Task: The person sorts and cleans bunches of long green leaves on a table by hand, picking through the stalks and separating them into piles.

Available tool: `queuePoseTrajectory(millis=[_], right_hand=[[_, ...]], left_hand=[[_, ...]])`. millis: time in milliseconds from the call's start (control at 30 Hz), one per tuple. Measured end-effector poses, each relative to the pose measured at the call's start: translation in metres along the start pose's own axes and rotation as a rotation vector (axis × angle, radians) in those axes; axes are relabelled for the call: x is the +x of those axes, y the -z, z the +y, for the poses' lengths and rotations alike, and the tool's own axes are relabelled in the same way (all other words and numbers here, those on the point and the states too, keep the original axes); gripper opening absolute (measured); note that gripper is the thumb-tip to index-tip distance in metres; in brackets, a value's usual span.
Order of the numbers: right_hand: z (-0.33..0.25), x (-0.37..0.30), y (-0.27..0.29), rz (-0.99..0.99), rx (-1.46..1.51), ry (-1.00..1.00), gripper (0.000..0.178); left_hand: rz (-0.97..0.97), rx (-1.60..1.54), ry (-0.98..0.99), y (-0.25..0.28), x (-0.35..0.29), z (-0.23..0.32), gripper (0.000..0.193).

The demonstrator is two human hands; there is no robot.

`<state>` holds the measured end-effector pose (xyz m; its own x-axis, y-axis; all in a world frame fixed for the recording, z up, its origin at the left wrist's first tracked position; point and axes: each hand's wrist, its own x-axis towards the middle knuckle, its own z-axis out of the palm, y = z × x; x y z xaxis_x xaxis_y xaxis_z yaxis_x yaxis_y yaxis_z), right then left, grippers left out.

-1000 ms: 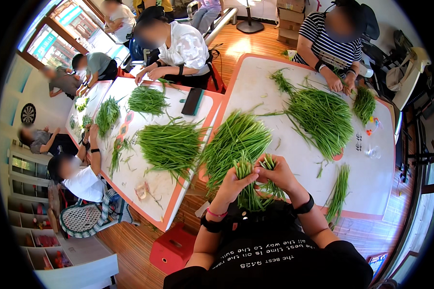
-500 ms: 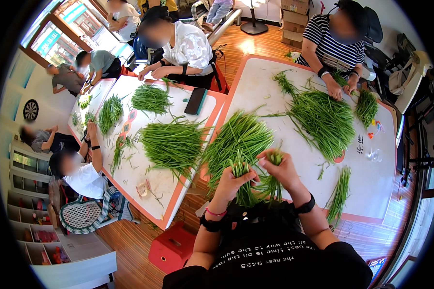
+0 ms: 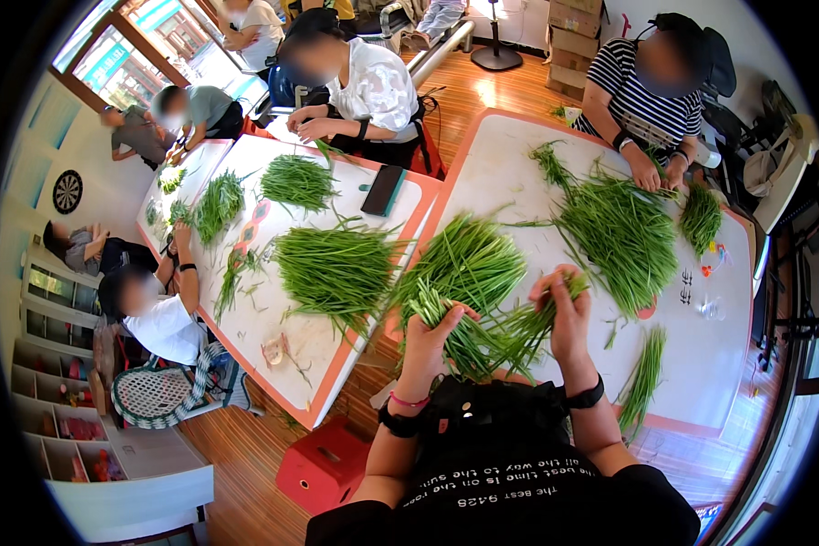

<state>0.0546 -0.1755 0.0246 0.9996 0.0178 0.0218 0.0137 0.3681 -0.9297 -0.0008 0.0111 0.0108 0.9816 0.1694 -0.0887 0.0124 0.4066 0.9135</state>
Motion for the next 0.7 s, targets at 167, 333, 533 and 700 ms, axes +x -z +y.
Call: queuePoseTrajectory(millis=[167,333,533,700], right_hand=[[-0.007,0.017,0.022,0.193,0.140,0.215,0.012],[-0.004,-0.005,-0.011,-0.223,-0.311,-0.141,0.016],[0.015,-0.016,-0.033,-0.405,-0.049,-0.250,0.009],[0.012,-0.009,-0.032,-0.284,0.015,-0.222,0.010]], left_hand=[[0.079,-0.036,0.020,0.006,-0.003,0.007,0.013],[-0.073,-0.029,0.008,0.003,-0.001,0.001,0.015],[-0.107,-0.078,0.075,-0.006,-0.007,0.003,0.018],[-0.078,-0.004,0.116,0.001,-0.008,0.000,0.016]])
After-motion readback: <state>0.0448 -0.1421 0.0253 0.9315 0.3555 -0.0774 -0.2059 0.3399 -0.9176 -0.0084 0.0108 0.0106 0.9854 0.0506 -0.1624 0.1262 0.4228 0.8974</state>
